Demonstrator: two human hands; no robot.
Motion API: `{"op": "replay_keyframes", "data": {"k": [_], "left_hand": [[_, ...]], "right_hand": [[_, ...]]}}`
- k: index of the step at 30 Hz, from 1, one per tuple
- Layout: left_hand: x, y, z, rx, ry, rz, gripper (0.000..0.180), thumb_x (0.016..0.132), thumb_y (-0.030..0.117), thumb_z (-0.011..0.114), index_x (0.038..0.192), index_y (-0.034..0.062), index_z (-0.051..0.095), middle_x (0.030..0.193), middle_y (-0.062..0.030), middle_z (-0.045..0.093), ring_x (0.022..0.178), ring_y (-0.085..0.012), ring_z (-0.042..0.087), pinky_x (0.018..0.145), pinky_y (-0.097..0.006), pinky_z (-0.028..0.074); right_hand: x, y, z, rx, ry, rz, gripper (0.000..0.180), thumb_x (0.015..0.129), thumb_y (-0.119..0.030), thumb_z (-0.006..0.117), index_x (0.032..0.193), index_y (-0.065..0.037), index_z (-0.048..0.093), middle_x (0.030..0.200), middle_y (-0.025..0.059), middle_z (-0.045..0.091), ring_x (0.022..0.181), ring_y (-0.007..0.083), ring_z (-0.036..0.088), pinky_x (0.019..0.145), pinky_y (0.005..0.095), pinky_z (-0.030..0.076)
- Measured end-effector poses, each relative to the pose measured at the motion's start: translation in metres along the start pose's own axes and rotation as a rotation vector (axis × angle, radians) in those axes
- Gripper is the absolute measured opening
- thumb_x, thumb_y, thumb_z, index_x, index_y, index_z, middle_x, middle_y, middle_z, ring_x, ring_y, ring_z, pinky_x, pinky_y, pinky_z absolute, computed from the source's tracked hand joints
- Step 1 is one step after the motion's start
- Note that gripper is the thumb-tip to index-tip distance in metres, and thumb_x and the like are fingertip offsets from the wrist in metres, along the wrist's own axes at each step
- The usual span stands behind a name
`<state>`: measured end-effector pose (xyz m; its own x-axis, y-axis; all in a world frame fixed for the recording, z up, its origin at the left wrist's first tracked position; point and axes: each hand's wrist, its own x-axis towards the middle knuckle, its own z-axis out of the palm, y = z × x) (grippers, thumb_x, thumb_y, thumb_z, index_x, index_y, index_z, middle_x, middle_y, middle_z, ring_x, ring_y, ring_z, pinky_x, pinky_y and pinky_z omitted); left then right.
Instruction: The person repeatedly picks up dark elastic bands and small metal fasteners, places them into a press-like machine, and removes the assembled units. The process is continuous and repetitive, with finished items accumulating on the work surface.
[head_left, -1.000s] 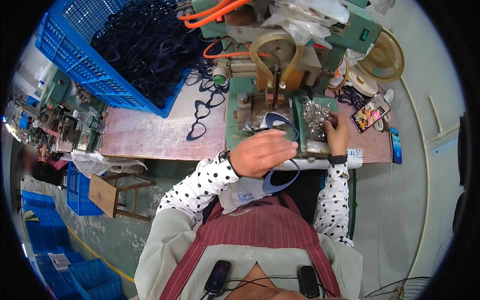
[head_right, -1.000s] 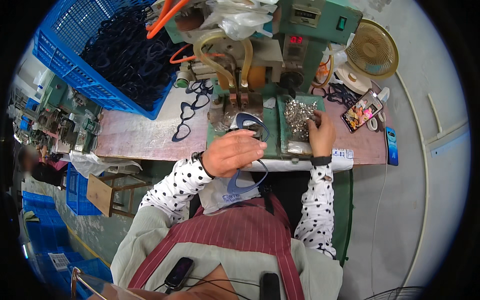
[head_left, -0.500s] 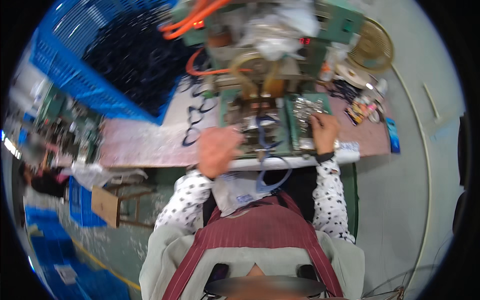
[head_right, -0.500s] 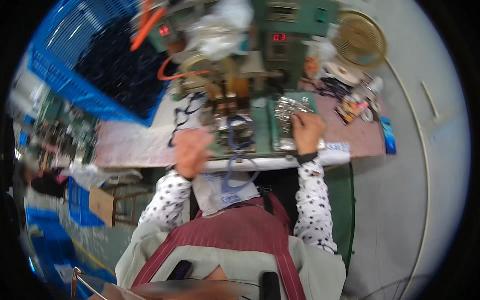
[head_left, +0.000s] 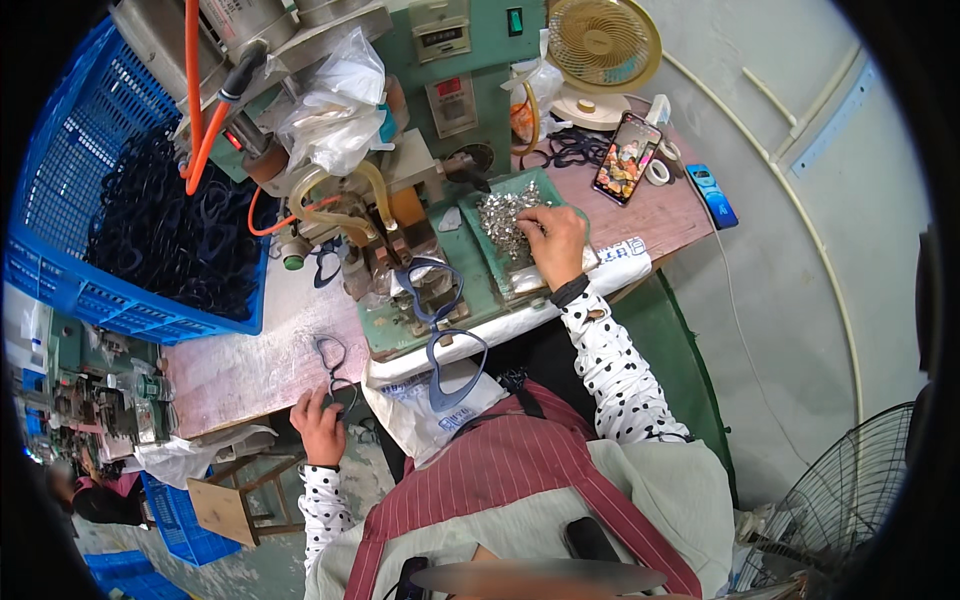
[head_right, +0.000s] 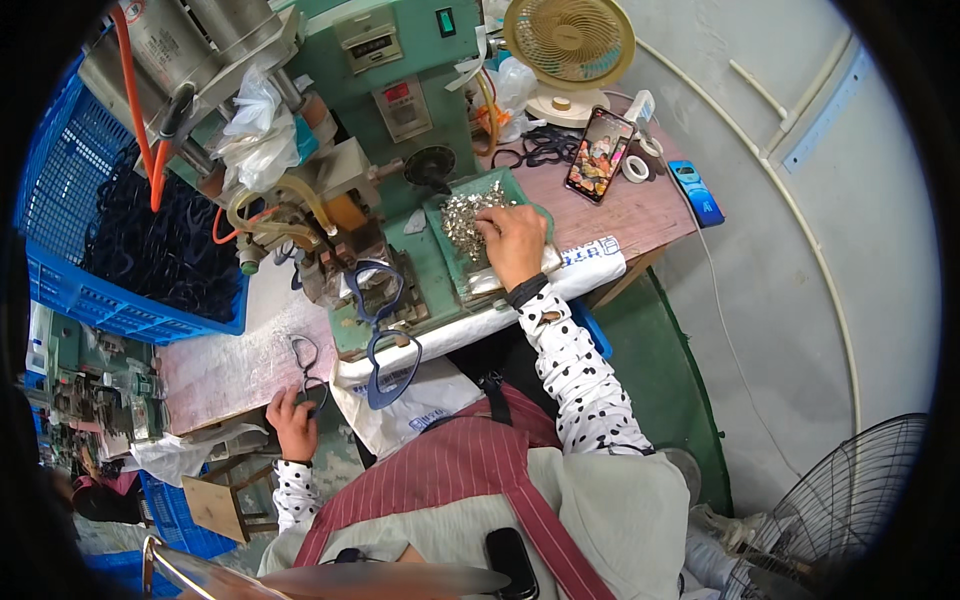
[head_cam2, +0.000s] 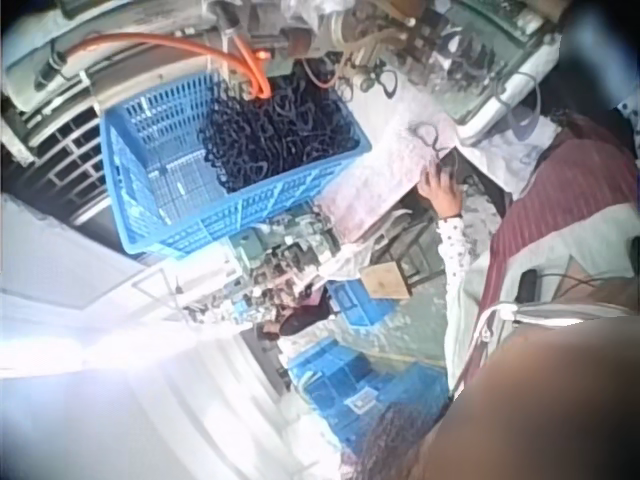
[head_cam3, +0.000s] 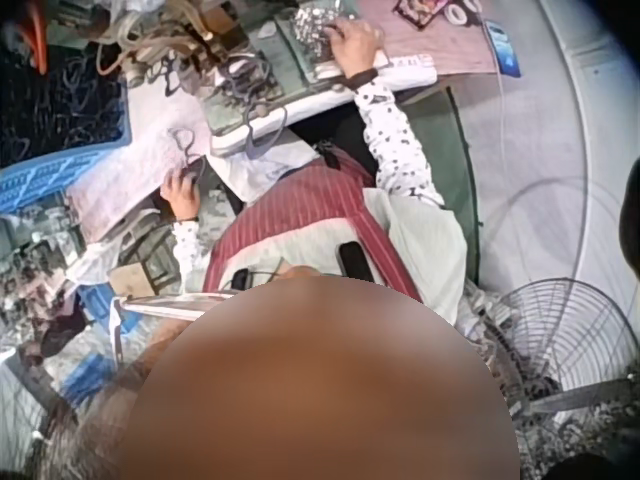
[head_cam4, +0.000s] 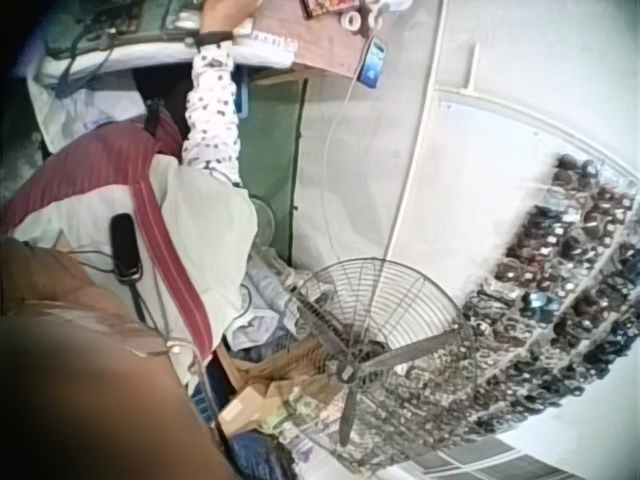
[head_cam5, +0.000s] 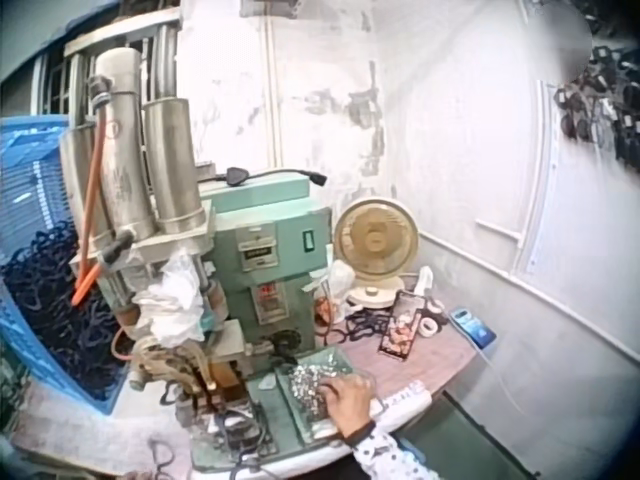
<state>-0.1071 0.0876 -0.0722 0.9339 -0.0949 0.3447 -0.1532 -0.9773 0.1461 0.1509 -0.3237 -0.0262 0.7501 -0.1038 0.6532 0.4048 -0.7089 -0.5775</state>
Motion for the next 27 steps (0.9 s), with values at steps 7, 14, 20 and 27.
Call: {"op": "replay_keyframes", "data": {"k": [7,14,20,27], "left_hand": [[0.089,-0.017,-0.006,-0.92,0.556,-0.445,0.015,0.086,0.01,0.063,0.097,0.0006,0.06,0.127,-0.0151,0.055,0.114,-0.0255,0.052,0.096,-0.034,0.04],[0.133,0.021,0.061,-0.645,0.551,-0.523,0.014,0.089,0.015,0.064,0.089,0.0015,0.062,0.088,-0.0128,0.063,0.075,-0.0186,0.058,0.068,-0.031,0.047],[0.154,0.028,0.043,-0.733,0.621,-0.568,0.021,0.096,0.019,0.057,0.087,-0.0003,0.06,0.071,-0.0086,0.063,0.065,-0.0138,0.055,0.059,-0.03,0.045],[0.17,0.078,-0.019,-0.658,0.661,-0.163,0.016,0.093,0.006,0.056,0.107,0.0017,0.062,0.097,-0.013,0.064,0.086,-0.0252,0.063,0.077,-0.032,0.049]], "right_hand": [[0.019,-0.046,-0.008,0.199,-0.051,0.005,0.012,0.076,-0.007,0.07,0.088,-0.009,0.074,0.085,0.0049,0.07,0.076,0.0207,0.06,0.07,0.0312,0.047],[0.032,-0.11,-0.029,0.6,-0.339,0.138,0.013,0.073,-0.007,0.069,0.086,-0.008,0.072,0.082,0.0013,0.068,0.065,0.0127,0.052,0.061,0.0264,0.044],[0.021,-0.137,-0.023,0.723,-0.438,0.155,0.029,0.072,-0.009,0.073,0.099,-0.006,0.066,0.084,0.0023,0.069,0.066,0.011,0.054,0.064,0.0256,0.045],[0.026,-0.143,-0.022,0.65,-0.505,0.226,0.037,0.071,-0.009,0.075,0.104,-0.002,0.06,0.079,0.0052,0.07,0.063,0.0076,0.052,0.058,0.0239,0.043]]}}
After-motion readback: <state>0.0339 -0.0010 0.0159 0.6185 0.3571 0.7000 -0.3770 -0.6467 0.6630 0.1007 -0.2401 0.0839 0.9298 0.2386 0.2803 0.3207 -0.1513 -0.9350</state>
